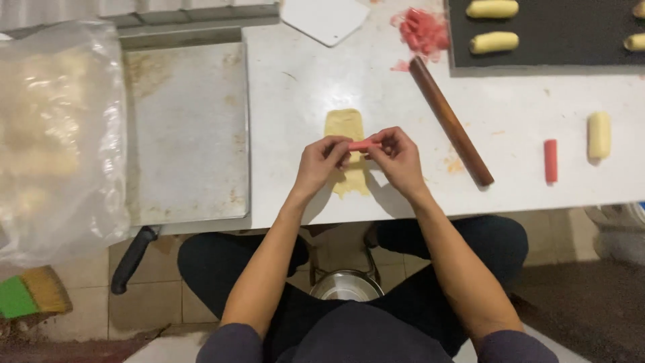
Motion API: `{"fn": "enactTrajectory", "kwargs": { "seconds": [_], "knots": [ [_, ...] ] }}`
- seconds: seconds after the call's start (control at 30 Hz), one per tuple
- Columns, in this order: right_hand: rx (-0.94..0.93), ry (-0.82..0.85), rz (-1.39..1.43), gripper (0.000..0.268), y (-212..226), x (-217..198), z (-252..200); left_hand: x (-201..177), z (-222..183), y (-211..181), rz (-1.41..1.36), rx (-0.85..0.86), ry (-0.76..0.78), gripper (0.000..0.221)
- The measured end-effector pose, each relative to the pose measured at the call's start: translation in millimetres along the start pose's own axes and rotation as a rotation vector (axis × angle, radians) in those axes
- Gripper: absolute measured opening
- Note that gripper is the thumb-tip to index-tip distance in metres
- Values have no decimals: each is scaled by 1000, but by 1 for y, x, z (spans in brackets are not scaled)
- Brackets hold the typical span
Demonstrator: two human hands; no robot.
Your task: Rolling out dough balls with a rolling pin and wrapping them around sausages to prepare buns for baking.
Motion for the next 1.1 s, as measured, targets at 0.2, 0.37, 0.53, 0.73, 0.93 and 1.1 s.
{"fn": "enactTrajectory", "kwargs": {
  "seconds": [0.2,0.37,0.53,0.73,0.93,1.1],
  "knots": [
    [-217,-147,-616,28,16,24,45,-27,45,-31,733,384,-249,22],
    [-53,-102,-537,25,24,27,63,-23,56,-35,840,324,-232,14],
    [-206,21,-756,28,-1,22,76,-16,45,-53,813,223,-122,21],
    [-180,180,-1109,19,3,31,84,-25,74,-23,999,190,-8,29],
    [-111,281,-1175,18,10,42,83,-13,66,-37,1042,219,36,15],
    [-89,277,-1130,16,25,55,80,-16,78,-16,1013,264,108,37]
  ]
}}
Point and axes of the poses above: each hand's wrist, its own z-axis towards the middle knuckle, its own x-axis out of the palm, y = z × x, the point moved 7 cm from there along z, towards the middle knuckle, and after that the axes turned 4 degrees about x, right-handed, at the moved point
